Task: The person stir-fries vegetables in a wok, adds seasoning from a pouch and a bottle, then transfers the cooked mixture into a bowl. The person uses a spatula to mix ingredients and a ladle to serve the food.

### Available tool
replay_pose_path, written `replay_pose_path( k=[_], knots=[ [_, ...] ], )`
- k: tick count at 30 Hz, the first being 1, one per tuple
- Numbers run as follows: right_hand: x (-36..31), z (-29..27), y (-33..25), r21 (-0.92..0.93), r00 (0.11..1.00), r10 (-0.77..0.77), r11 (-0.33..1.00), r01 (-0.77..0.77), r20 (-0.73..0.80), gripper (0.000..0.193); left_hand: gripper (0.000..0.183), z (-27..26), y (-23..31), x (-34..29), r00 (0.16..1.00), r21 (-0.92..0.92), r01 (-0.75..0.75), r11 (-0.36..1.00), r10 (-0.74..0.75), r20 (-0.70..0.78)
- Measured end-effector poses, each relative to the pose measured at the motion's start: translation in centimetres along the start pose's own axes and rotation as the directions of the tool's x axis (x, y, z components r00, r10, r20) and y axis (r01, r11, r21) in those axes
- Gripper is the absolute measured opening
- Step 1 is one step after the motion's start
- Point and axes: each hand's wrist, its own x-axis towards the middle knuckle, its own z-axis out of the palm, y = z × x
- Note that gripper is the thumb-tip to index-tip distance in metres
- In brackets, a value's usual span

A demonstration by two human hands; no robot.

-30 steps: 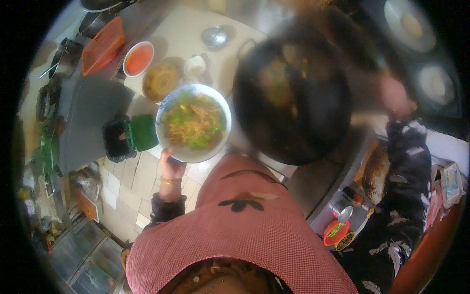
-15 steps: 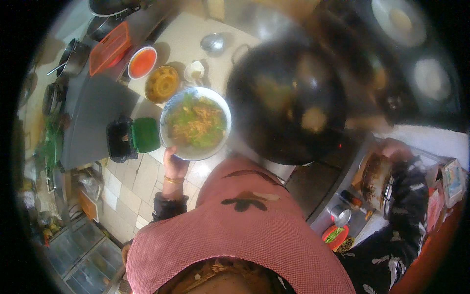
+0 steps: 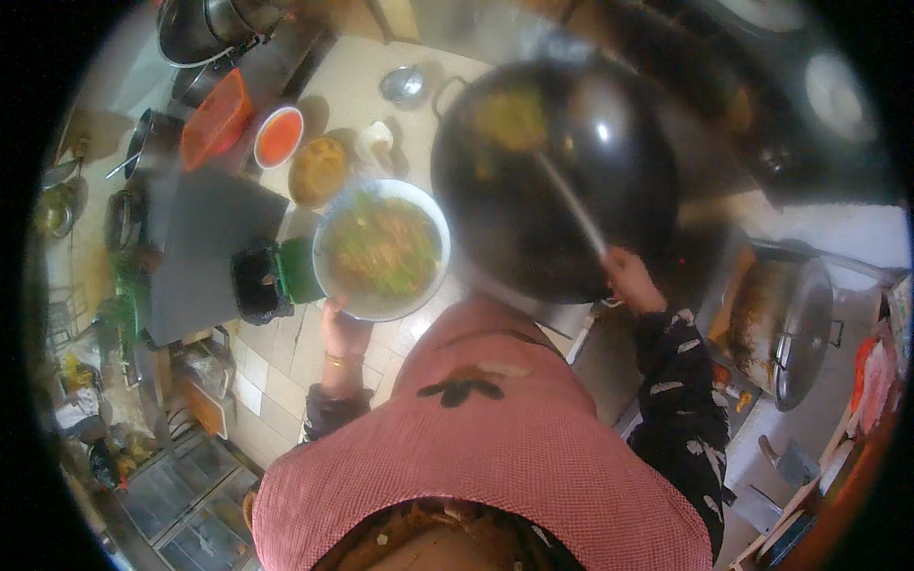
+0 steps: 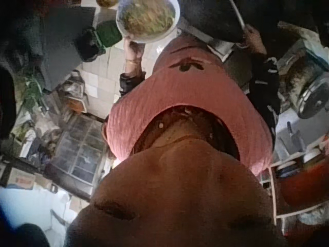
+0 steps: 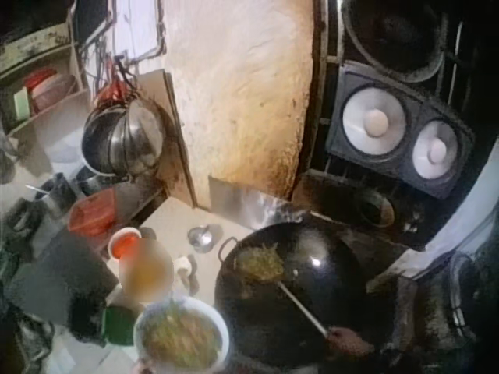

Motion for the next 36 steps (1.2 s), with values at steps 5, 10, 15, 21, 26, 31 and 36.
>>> replay_pose_path(
  k=[5, 10, 15, 21, 26, 31, 36],
  knots=[
    [-0.5, 2.5, 0.7, -0.047, 0.993, -0.027, 0.999, 0.022, -0.115, 0.026, 0.065, 0.3, -0.2, -0.4, 0.997, -0.002, 0.065, 0.998, -0.065, 0.037],
    [-4.5, 1.9, 0.8, -0.212, 0.932, -0.267, 0.953, 0.217, -0.246, 0.033, 0.064, 1.6, -2.1, 2.3, 0.98, 0.039, 0.128, 0.991, -0.132, 0.15],
    [-10.4, -0.6, 0.5, -0.233, 0.919, -0.299, 0.942, 0.241, -0.258, 0.039, 0.054, 2.6, -5.5, 7.4, 0.968, 0.136, 0.151, 0.979, -0.175, 0.18],
    [-19.1, -1.5, 0.4, -0.341, 0.85, -0.365, 0.909, 0.238, -0.379, 0.042, 0.065, 6.5, -9.1, 14.1, 0.935, 0.258, 0.231, 0.938, -0.287, 0.207],
    [-23.4, 0.3, -0.1, -0.577, 0.739, -0.461, 0.808, 0.121, -0.491, 0.045, 0.061, 10.7, -11.1, 16.0, 0.898, 0.18, 0.22, 0.959, -0.271, 0.347],
    [-26.2, 1.7, -1.8, -0.659, 0.684, -0.465, 0.751, -0.031, -0.562, 0.042, 0.055, 12.4, -9.3, 14.0, 0.838, 0.122, 0.274, 0.954, -0.299, 0.456],
    [-26.7, 1.5, -1.9, -0.642, 0.597, -0.525, 0.767, 0.022, -0.607, 0.044, 0.067, 13.8, -7.8, 12.9, 0.763, 0.069, 0.304, 0.95, -0.286, 0.579]
  ],
)
